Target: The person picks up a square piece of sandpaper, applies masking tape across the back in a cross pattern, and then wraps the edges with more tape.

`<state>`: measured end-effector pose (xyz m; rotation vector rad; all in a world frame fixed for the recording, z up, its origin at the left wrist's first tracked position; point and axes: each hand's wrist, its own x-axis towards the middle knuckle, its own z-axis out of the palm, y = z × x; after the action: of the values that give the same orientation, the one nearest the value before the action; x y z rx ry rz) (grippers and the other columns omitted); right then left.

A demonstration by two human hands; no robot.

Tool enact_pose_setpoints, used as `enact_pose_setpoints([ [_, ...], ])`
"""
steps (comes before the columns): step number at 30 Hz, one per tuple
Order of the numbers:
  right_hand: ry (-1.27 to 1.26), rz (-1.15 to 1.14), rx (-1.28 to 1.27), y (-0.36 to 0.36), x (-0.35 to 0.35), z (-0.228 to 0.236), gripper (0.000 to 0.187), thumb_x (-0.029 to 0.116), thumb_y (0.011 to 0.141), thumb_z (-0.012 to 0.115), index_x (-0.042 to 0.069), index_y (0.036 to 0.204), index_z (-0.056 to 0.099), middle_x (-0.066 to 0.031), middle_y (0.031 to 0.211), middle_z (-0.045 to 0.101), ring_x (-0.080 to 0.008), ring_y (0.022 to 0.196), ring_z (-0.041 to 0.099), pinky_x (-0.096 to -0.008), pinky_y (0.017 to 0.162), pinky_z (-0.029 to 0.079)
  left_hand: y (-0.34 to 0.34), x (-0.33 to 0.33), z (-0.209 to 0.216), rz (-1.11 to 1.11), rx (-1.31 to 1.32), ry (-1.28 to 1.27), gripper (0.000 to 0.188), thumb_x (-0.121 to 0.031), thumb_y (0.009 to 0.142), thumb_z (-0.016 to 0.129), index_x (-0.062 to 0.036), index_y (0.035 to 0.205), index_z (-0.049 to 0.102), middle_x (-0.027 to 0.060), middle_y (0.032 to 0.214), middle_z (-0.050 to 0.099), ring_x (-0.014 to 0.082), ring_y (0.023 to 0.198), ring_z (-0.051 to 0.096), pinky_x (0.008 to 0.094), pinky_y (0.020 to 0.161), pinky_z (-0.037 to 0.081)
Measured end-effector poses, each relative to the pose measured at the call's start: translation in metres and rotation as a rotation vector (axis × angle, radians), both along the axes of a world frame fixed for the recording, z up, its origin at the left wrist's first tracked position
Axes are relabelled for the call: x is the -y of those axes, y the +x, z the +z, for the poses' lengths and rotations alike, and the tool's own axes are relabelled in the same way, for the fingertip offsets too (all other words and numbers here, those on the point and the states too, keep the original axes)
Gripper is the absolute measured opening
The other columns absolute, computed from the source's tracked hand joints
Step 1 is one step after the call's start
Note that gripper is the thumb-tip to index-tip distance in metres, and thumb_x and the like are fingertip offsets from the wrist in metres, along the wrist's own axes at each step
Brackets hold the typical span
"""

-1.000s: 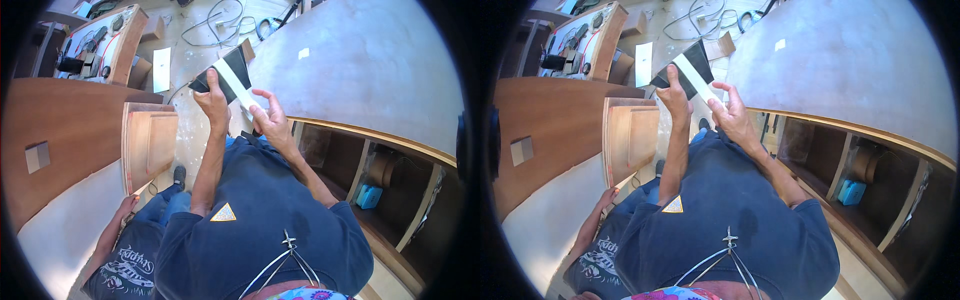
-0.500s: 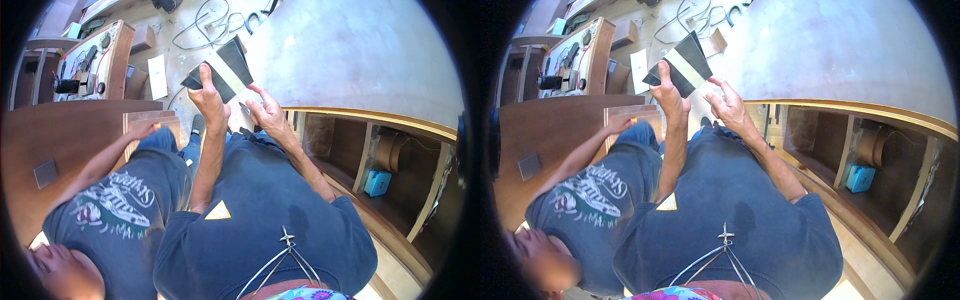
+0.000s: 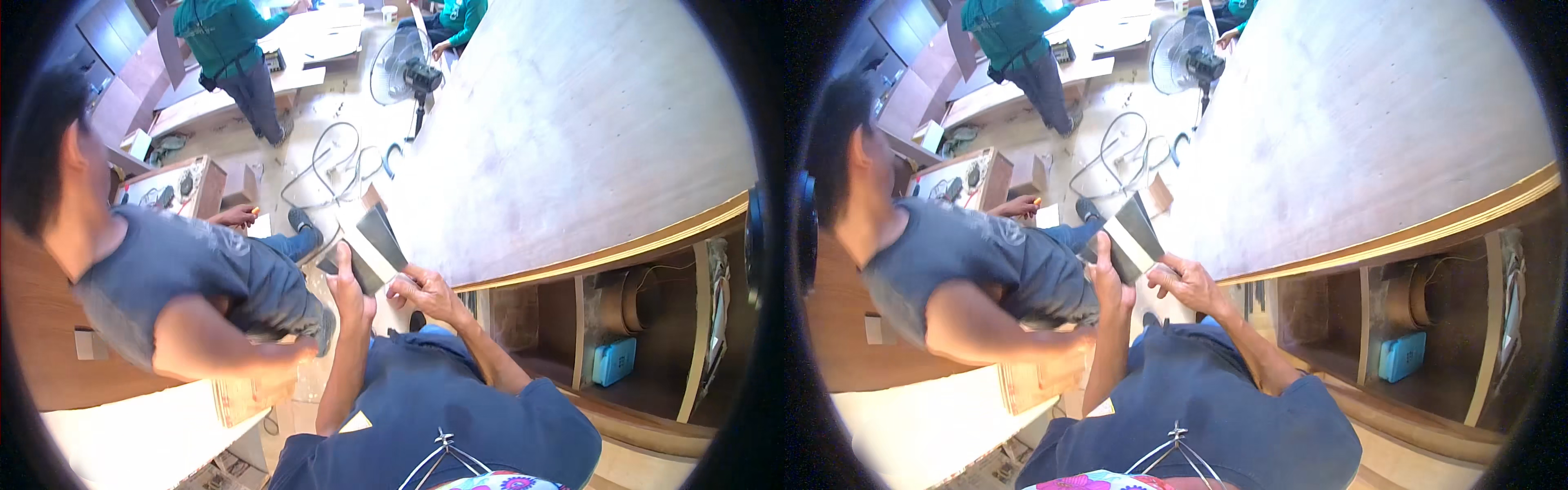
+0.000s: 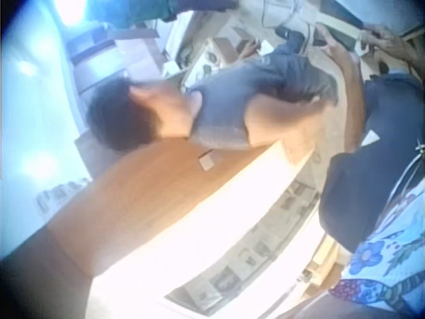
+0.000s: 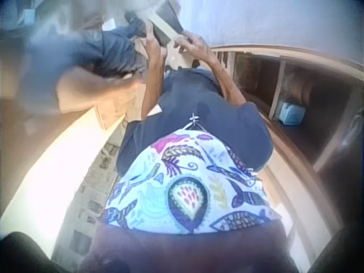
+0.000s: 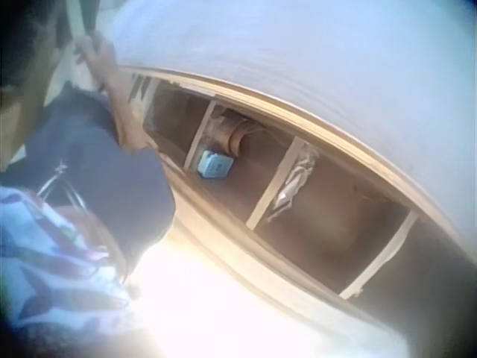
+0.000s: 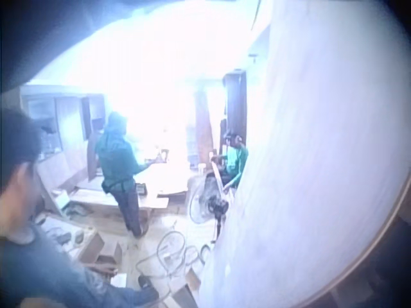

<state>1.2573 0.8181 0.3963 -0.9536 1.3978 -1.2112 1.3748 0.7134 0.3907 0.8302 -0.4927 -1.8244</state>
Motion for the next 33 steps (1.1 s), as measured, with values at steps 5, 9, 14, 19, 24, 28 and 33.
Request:
enact_pose_setpoints([
  [5,-0.122,-0.104,-0.083,-0.011,-0.003,0.003,0.026,0.024,0.093,0.066,-0.001,0.096,0.069,-0.0078,0.079,0.065,-0.012,0.071,0.064,-0.0263,0.065,0.048,-0.011,-0.001,0.005,-0.109,-0.09,0.001,0.034,-0.026,0.096,0.064,-0.0012,0.118,0.058,0.0079,0.108,0.067,0.0172,0.094,0.066,0.0336,0.082,0.056],
  [9,-0.184,-0.097,-0.157,-0.01,-0.004,0.011,0.022,0.02,0.093,0.065,-0.001,0.1,0.069,-0.0086,0.08,0.063,-0.0123,0.069,0.064,-0.0271,0.063,0.048,-0.008,-0.001,0.008,-0.154,-0.148,0.1,0.036,-0.027,0.096,0.063,-0.0029,0.122,0.056,0.0088,0.113,0.065,0.0186,0.098,0.065,0.0346,0.084,0.056],
  [14,-0.237,-0.083,-0.299,-0.018,0.0,0.007,0.022,0.017,0.092,0.064,-0.001,0.103,0.065,-0.0127,0.079,0.062,-0.0185,0.064,0.065,-0.0317,0.058,0.048,-0.003,0.001,0.019,-0.323,-0.17,0.014,0.036,-0.026,0.097,0.062,-0.0026,0.123,0.054,0.0101,0.116,0.063,0.0196,0.102,0.065,0.0342,0.087,0.056],
  [19,-0.122,-0.06,-0.354,-0.01,0.008,0.019,0.019,0.015,0.09,0.064,0.002,0.103,0.065,-0.0151,0.08,0.062,-0.0223,0.065,0.067,-0.0339,0.059,0.049,0.0,0.016,-0.002,-0.371,-0.147,0.045,0.035,-0.02,0.094,0.064,-0.0028,0.123,0.052,0.0111,0.112,0.063,0.0194,0.1,0.065,0.0347,0.085,0.055],
  [24,-0.253,-0.088,-0.303,0.003,0.017,0.042,0.015,0.014,0.092,0.064,-0.001,0.094,0.066,-0.0067,0.071,0.058,-0.0118,0.056,0.055,-0.0279,0.054,0.044,-0.002,0.013,-0.005,-0.374,0.055,-0.039,0.089,-0.029,0.083,0.078,-0.0076,0.143,0.017,0.0162,0.134,0.041,0.025,0.12,0.05,0.0358,0.101,0.044],
  [28,-0.27,-0.07,-0.542,0.008,0.026,0.036,0.018,0.018,0.092,0.064,0.0,0.092,0.067,-0.0081,0.069,0.059,-0.0162,0.057,0.053,-0.0311,0.055,0.042,0.006,0.012,-0.018,-0.474,0.205,-0.253,0.08,-0.04,0.088,0.07,-0.0039,0.146,0.027,0.0142,0.132,0.046,0.0214,0.12,0.048,0.0331,0.105,0.036],
  [33,0.051,0.026,-0.603,0.012,0.03,0.037,0.024,0.027,0.09,0.064,0.003,0.089,0.067,-0.0143,0.069,0.063,-0.0281,0.06,0.059,-0.0363,0.059,0.046,0.032,0.012,-0.008,-0.76,0.177,-0.524,0.061,-0.046,0.099,0.052,-0.0018,0.14,0.046,0.0062,0.112,0.06,0.0143,0.107,0.052,0.0281,0.099,0.039],
])
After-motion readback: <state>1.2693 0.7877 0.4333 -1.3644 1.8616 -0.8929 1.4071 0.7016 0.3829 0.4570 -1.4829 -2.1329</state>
